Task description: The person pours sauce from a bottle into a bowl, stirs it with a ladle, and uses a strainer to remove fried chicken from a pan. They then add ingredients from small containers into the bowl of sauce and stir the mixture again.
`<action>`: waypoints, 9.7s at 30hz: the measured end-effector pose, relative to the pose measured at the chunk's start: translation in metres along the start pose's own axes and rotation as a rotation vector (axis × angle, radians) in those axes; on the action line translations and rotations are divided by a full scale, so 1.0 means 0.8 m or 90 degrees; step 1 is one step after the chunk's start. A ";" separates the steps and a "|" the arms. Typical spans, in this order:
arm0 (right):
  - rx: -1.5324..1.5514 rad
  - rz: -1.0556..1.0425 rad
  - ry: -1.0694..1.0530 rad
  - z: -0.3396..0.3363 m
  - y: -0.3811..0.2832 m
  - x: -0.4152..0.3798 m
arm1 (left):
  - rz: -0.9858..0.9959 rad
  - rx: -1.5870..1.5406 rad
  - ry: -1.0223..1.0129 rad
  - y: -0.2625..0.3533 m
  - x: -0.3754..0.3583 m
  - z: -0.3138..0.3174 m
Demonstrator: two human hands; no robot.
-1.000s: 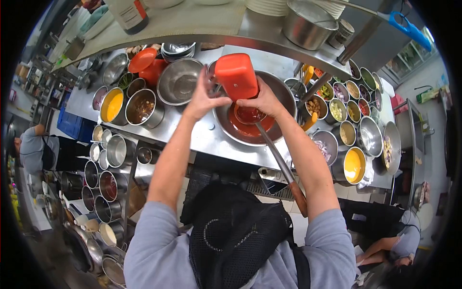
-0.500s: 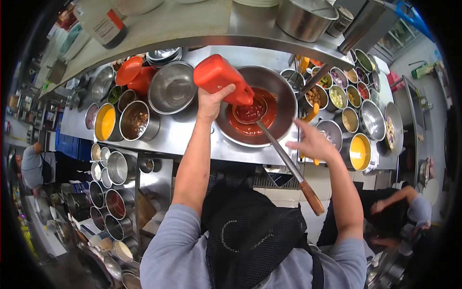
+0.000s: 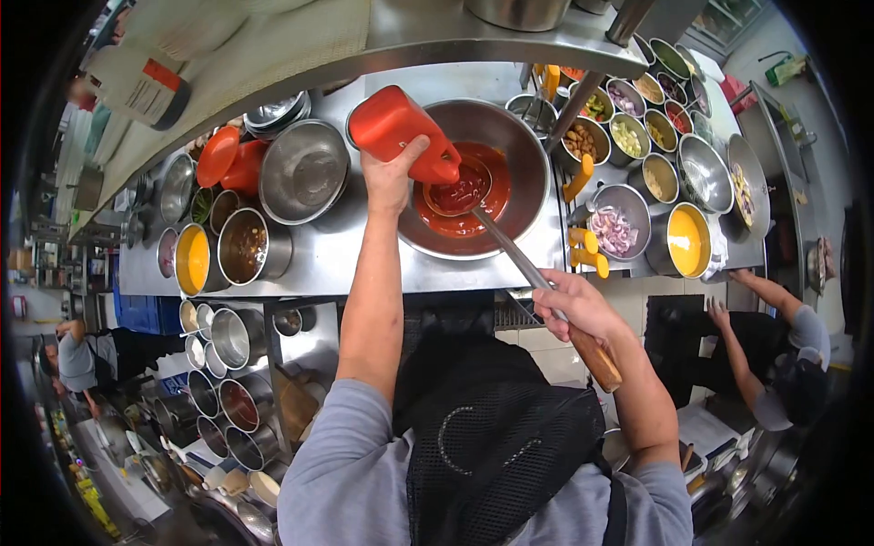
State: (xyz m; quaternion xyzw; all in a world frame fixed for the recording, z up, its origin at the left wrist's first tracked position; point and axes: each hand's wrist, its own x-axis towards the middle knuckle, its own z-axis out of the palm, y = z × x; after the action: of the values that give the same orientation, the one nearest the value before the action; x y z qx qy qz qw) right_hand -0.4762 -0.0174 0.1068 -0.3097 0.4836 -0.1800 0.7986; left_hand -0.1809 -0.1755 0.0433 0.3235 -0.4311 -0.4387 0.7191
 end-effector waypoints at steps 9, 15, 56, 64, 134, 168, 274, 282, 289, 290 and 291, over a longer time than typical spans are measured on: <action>-0.001 -0.008 -0.003 -0.001 -0.001 0.000 | 0.027 0.001 0.077 -0.012 0.003 -0.002; -0.012 -0.003 -0.006 -0.005 -0.002 0.001 | 0.013 -0.007 0.063 -0.006 -0.005 -0.006; 0.060 -0.073 -0.037 -0.008 0.016 0.000 | 0.053 0.039 0.033 0.009 -0.002 0.005; 0.035 -0.058 -0.031 -0.004 0.014 -0.006 | 0.078 0.065 0.014 0.007 0.007 0.012; 0.051 -0.073 -0.032 -0.002 0.019 -0.010 | 0.032 0.023 0.021 0.016 -0.013 0.001; 0.099 -0.084 0.002 0.008 0.003 -0.036 | -0.150 -0.546 0.410 0.001 -0.060 -0.055; -0.917 -0.920 -0.850 0.935 -0.157 0.178 | 0.180 0.448 0.475 0.581 -0.269 -0.516; -1.046 -0.974 -0.613 1.033 -0.149 0.220 | 0.204 0.783 0.508 0.633 -0.233 -0.603; -0.898 -1.012 -0.922 1.079 -0.130 0.245 | 0.099 0.268 0.267 0.643 -0.248 -0.700; -0.898 -1.006 -0.922 1.086 -0.124 0.254 | 0.095 0.265 0.269 0.643 -0.244 -0.708; -0.977 -1.018 -0.741 1.092 -0.116 0.264 | 0.144 0.407 0.316 0.644 -0.238 -0.710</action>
State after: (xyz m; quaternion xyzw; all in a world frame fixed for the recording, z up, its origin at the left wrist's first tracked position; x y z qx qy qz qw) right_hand 0.3958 0.0696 0.3270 -0.9349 -0.2838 -0.1226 0.1745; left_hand 0.4674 0.2564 0.1756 0.5771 -0.3921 -0.1095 0.7080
